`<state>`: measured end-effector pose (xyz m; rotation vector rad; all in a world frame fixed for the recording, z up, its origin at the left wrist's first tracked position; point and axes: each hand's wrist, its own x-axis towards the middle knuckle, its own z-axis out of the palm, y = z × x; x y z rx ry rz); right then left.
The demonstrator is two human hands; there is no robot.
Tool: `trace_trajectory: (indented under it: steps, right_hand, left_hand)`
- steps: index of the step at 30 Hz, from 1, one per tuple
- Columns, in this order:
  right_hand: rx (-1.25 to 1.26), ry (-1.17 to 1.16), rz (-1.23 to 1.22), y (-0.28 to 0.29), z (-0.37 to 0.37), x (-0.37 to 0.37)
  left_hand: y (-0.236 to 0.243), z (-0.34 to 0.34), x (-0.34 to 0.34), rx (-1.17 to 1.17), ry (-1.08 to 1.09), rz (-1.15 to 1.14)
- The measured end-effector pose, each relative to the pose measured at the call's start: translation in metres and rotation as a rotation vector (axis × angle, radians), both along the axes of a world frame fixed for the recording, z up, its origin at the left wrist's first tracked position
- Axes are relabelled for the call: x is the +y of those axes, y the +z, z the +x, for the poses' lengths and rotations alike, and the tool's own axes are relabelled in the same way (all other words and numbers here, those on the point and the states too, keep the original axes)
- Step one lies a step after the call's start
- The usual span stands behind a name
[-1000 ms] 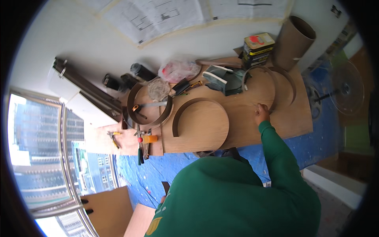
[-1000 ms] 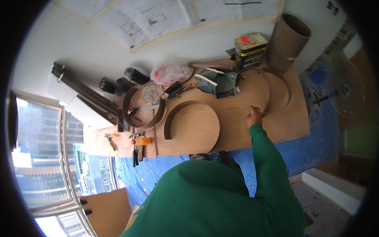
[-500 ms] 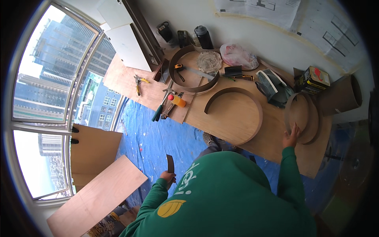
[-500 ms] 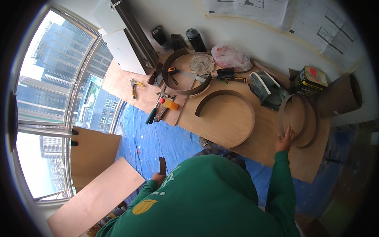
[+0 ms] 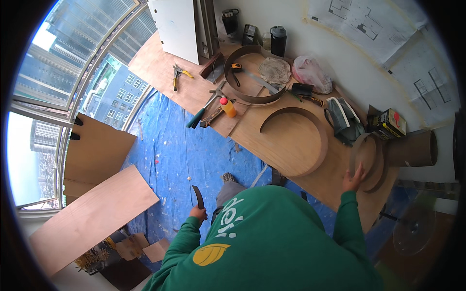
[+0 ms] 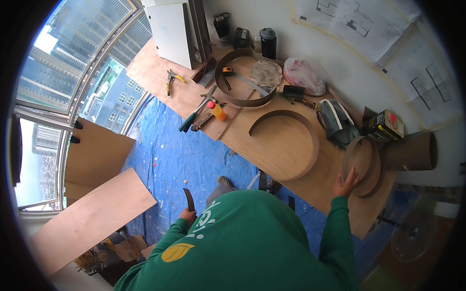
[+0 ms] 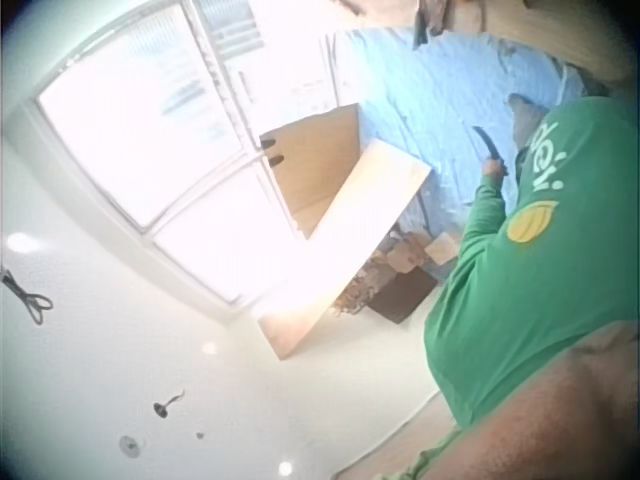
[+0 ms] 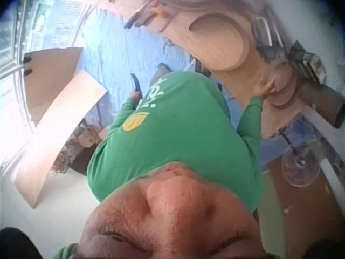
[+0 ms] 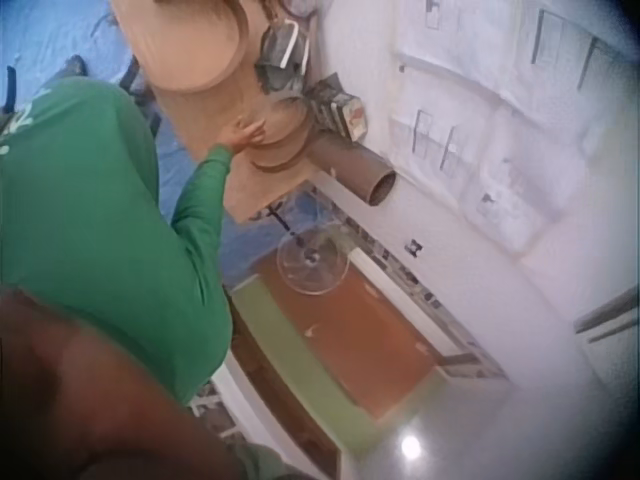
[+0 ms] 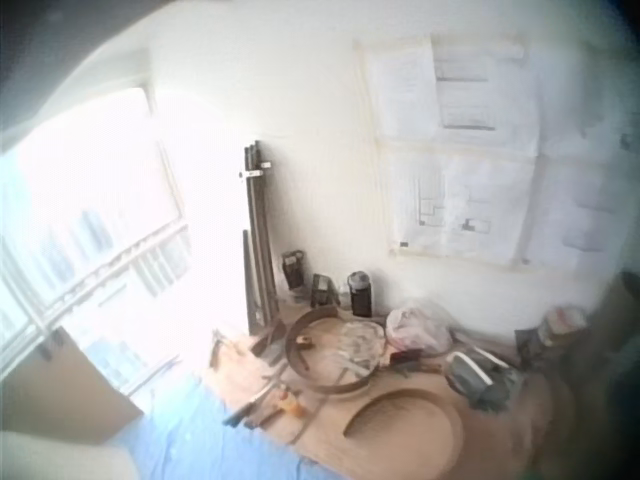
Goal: The person measures and marks a curved wooden piece using a tape measure, pencil, and metal ruler. They repeatedly reposition the ruler and mark multiple points along the curve, then draw straight lines between marks on the wood.
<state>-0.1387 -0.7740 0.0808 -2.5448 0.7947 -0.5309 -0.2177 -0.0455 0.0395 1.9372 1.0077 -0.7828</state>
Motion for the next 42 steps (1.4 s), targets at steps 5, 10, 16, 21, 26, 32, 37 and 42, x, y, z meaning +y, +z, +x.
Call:
trace_trajectory:
  steps: [5,10,16,21,26,32,37,42]
  right_hand:
    - [-0.019,0.061,0.007,0.013,0.008,0.049]
    - [-0.071,0.198,-0.026,0.01,0.031,0.141]
    - [0.401,0.234,0.485,0.029,0.064,0.29]
    - [0.447,0.63,0.535,0.055,0.085,0.392]
    - [0.623,0.877,0.426,0.07,0.109,0.438]
    - [0.847,0.815,0.526,0.068,0.136,0.456]
    - [0.838,0.792,0.488,0.041,0.143,0.462]
    - [0.869,0.919,0.381,0.022,0.143,0.461]
  left_hand:
    - [-0.059,0.005,0.05,-0.218,0.152,-0.086]
    - [-0.056,0.03,0.11,-0.261,-0.226,0.308]
    - [-0.011,0.061,0.185,-0.45,-0.006,0.155]
    - [0.045,0.08,0.212,-0.724,0.365,-0.293]
    - [0.088,0.073,0.215,-0.85,0.42,-0.303]
    - [0.091,0.045,0.21,-0.789,0.428,-0.178]
    - [0.054,0.019,0.227,-0.666,0.425,-0.094]
    - [0.012,-0.008,0.248,-0.601,0.425,-0.265]
